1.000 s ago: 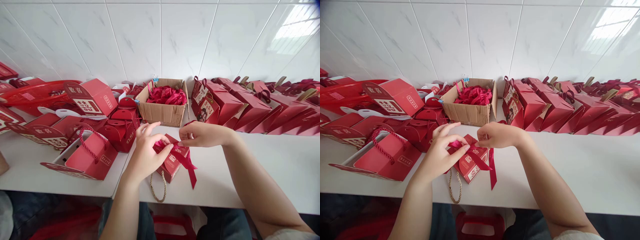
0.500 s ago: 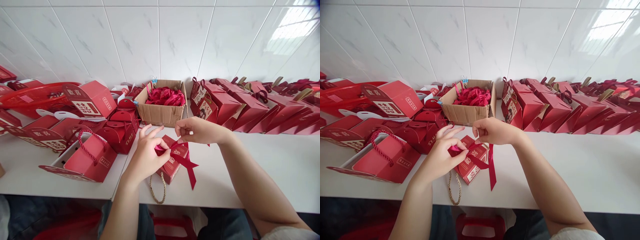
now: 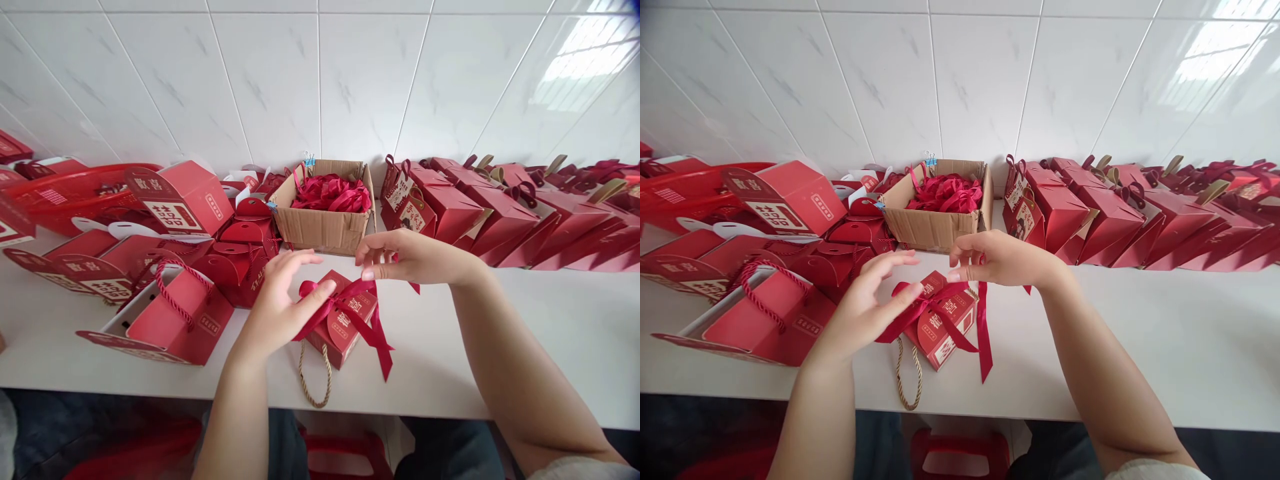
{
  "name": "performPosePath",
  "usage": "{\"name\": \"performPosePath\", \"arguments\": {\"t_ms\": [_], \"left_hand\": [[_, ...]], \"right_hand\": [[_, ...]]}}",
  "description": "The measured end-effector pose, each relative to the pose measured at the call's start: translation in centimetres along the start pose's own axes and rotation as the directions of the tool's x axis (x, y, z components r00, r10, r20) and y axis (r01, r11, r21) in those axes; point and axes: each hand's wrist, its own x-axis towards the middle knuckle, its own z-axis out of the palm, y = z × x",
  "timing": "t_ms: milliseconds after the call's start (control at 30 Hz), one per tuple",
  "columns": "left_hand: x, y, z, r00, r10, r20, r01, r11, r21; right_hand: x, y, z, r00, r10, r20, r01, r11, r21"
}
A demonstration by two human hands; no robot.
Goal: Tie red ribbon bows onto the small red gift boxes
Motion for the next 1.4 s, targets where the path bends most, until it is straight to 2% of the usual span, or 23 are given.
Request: {"name": "performPosePath", "arguments": {"t_ms": [67, 167, 267, 333, 400, 533, 733, 833, 967, 1133, 1400], "left_hand": [[0.0, -0.3, -0.8, 0.997, -0.081, -0.019, 0.08, 0.995, -0.054], [-0.1, -0.6, -1.8, 0.981, -0.176, 0.079, 0.182, 0.98, -0.078], [0.0, -0.7, -1.9, 0.956, -0.237, 0.171, 0.257, 0.96, -0.11], [0.3, -0.8, -1.5, 0.95, -0.242, 0.198, 0.281, 0.938, -0.201], [0.6, -0.9, -0.8, 0.941, -0.232, 0.247, 0.31, 0.885, -0.347], [0.9, -1.3, 0.3, 0.921, -0.215, 0.326, 0.375, 0.72, -0.584], [0.8, -1.3, 0.7, 0.901, -0.232, 0.366, 0.431, 0.575, -0.696], [0.7, -1.0, 0.4, 0.902, -0.236, 0.363, 0.431, 0.569, -0.701], [0.6, -0.8, 0.0, 0.93, -0.19, 0.315, 0.361, 0.64, -0.679], [0.8, -0.6, -0.1, 0.93, -0.19, 0.315, 0.356, 0.686, -0.635], [1.0, -0.5, 0.8, 0.904, -0.284, 0.318, 0.426, 0.581, -0.694]], "right_hand": [[-0.1, -0.1, -0.1, 0.998, -0.039, -0.05, 0.039, 0.999, 0.002], [0.2, -0.3, 0.4, 0.989, -0.09, -0.119, 0.084, 0.995, -0.058], [0.9, -0.5, 1.5, 0.979, -0.169, -0.111, 0.159, 0.983, -0.088], [1.3, -0.9, 2.4, 0.974, -0.201, -0.105, 0.19, 0.977, -0.101], [1.5, -1.3, 3.3, 0.977, -0.183, -0.107, 0.166, 0.975, -0.15], [1.9, -2.1, 4.9, 0.983, -0.114, -0.141, 0.067, 0.952, -0.3], [2.3, -2.4, 5.9, 0.978, -0.103, -0.183, 0.026, 0.924, -0.382], [2.3, -2.5, 5.9, 0.978, -0.07, -0.198, -0.015, 0.917, -0.399], [2.1, -2.6, 5.8, 0.979, -0.067, -0.191, -0.021, 0.904, -0.426], [2.0, -2.8, 5.9, 0.981, -0.059, -0.183, -0.031, 0.891, -0.453], [1.8, -2.9, 5.7, 0.991, -0.069, -0.115, 0.008, 0.888, -0.46]]}}
